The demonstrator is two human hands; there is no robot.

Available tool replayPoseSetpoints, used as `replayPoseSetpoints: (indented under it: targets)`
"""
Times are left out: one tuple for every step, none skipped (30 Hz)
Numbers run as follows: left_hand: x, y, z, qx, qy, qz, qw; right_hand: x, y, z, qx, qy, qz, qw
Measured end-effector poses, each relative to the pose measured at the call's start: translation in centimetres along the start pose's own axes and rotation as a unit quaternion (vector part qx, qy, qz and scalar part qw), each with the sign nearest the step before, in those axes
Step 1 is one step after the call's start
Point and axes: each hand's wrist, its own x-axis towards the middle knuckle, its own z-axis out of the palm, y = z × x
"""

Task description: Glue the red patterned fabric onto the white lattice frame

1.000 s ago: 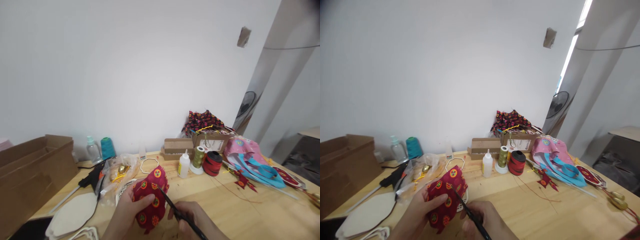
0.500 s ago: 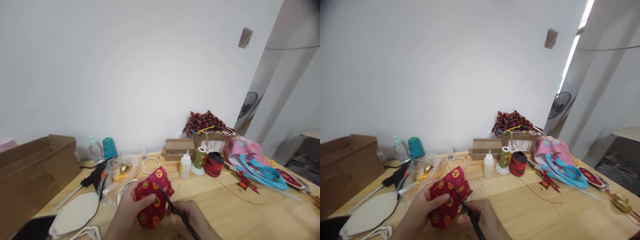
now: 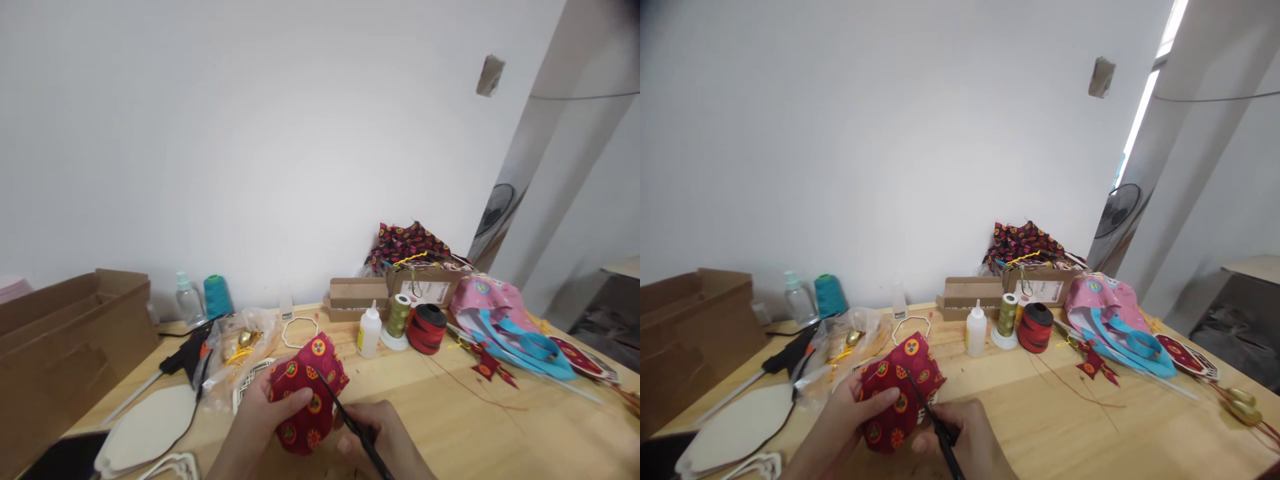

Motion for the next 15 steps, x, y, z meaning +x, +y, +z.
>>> replayPoseSetpoints:
  targets:
    - [-0.2, 0.1, 0.3, -0.016, 0.006, -0.005, 1.000, 0.0, 0.1, 0.0, 0.003, 0.002, 0.001, 1.000]
    - [-0.4, 0.2, 0.7, -0.034, 0.009, -0.016, 0.999, 0.0, 0.2, 0.0, 0.004, 0.004, 0.003, 1.000]
    - [-0.6, 0.3, 1.1, -0.051, 0.011, -0.031, 0.998, 0.0, 0.1, 0.0, 0.004, 0.006, 0.004, 1.000]
    - [-0.9, 0.4, 1.6, -0.066, 0.016, -0.049, 0.996, 0.0, 0.1, 0.1, 0.004, 0.011, 0.003, 1.000]
    - [-1.2, 0.6, 1.9, -0.078, 0.024, -0.064, 0.995, 0.0, 0.0, 0.2, 0.006, 0.011, 0.002, 1.000]
    - [-1.5, 0.7, 2.3, -0.090, 0.029, -0.076, 0.993, 0.0, -0.2, 0.3, 0.013, 0.008, -0.001, 1.000]
    - [-1.7, 0.8, 2.5, -0.101, 0.032, -0.084, 0.991, 0.0, -0.4, 0.4, 0.023, 0.005, -0.004, 1.000]
    - [-1.9, 0.9, 2.6, -0.112, 0.032, -0.088, 0.989, -0.1, -0.7, 0.5, 0.036, 0.002, -0.007, 0.999]
    - [-1.9, 0.9, 2.6, -0.118, 0.030, -0.089, 0.989, -0.1, -1.0, 0.6, 0.049, 0.001, -0.010, 0.999]
    - [-1.9, 0.9, 2.5, -0.119, 0.027, -0.089, 0.989, -0.1, -1.2, 0.7, 0.059, -0.002, -0.010, 0.998]
    - [-1.8, 0.9, 2.3, -0.115, 0.024, -0.086, 0.989, -0.1, -1.5, 0.8, 0.064, -0.004, -0.009, 0.998]
    - [-1.7, 0.9, 2.0, -0.106, 0.023, -0.080, 0.991, -0.1, -1.8, 0.8, 0.065, -0.008, -0.005, 0.998]
    - [-1.5, 0.9, 1.7, -0.094, 0.020, -0.070, 0.993, -0.1, -2.0, 0.8, 0.064, -0.013, 0.002, 0.998]
    - [-1.3, 0.9, 1.4, -0.082, 0.016, -0.058, 0.995, -0.1, -2.2, 0.7, 0.061, -0.017, 0.008, 0.998]
    - [-1.2, 1.0, 1.1, -0.070, 0.010, -0.045, 0.996, -0.1, -2.4, 0.6, 0.059, -0.019, 0.016, 0.998]
